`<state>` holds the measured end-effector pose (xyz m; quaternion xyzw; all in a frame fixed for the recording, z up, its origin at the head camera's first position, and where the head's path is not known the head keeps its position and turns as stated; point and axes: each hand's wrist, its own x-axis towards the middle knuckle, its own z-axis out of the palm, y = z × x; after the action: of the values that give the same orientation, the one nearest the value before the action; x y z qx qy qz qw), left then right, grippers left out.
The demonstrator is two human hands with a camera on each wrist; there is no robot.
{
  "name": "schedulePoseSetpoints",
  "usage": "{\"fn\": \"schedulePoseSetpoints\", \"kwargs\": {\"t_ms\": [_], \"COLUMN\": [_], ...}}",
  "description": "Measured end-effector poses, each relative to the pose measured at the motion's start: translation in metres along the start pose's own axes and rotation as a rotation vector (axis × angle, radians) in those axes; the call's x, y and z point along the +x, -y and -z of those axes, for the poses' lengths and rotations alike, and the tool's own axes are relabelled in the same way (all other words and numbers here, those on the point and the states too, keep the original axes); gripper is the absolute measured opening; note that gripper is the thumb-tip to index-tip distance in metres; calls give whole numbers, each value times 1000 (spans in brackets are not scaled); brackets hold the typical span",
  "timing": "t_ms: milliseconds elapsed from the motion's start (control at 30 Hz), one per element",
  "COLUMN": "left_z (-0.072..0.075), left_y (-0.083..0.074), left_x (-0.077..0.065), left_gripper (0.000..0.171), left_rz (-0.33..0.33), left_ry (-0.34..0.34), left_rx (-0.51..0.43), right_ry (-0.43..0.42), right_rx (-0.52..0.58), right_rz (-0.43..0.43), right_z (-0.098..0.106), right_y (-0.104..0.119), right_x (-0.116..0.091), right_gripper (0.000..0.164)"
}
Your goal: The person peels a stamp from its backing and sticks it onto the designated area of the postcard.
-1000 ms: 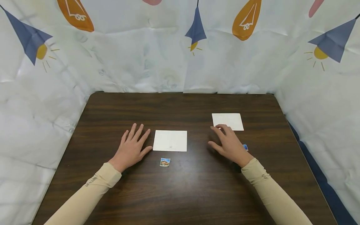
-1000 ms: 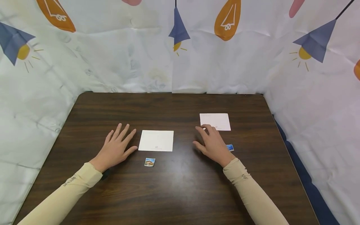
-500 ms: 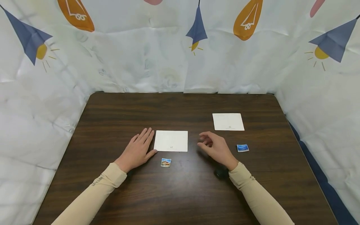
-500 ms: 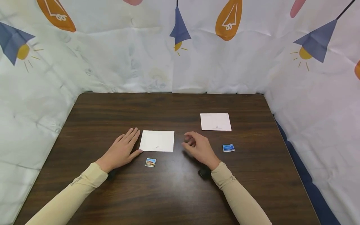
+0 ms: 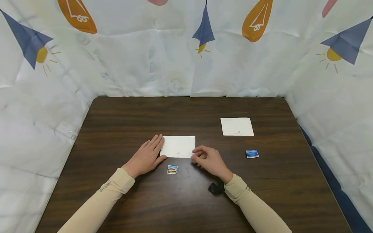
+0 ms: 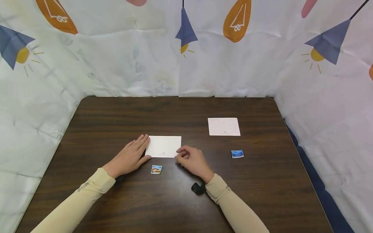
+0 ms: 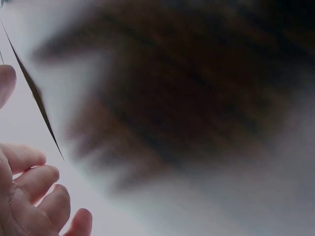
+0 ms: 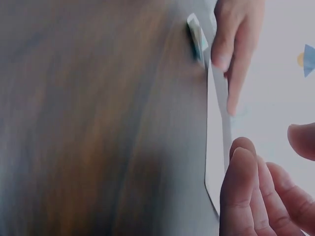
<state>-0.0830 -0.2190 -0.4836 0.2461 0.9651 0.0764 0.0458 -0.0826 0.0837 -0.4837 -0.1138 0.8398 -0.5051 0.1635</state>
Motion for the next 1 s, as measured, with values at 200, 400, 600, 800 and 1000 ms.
{"fn": "schedulePoseSetpoints", "kwargs": {"t_ms": [200, 400, 600, 800, 1000], "left_z": [0, -1, -1, 0, 0], "left_y": [-1, -2, -4, -8, -8], "left_x": [4, 6, 6, 4, 1], "left_gripper": [70, 69, 68, 68, 67], "left_rz": [0, -4, -3, 0, 6], "left_ry": [27, 52, 75, 85, 86], "left_rx": [-18, -25, -20, -7, 17], "right_ry": [51, 93, 129, 85, 77], "right_rx": [44, 93, 130, 82, 47], "right_rz": [-17, -25, -34, -20, -33], "right_z": [-17, -36, -49, -53, -57], "right_y": [7, 15, 20, 20, 18], "right_x": [1, 2, 4, 4, 4], "right_gripper": [21, 18, 19, 18, 16]}}
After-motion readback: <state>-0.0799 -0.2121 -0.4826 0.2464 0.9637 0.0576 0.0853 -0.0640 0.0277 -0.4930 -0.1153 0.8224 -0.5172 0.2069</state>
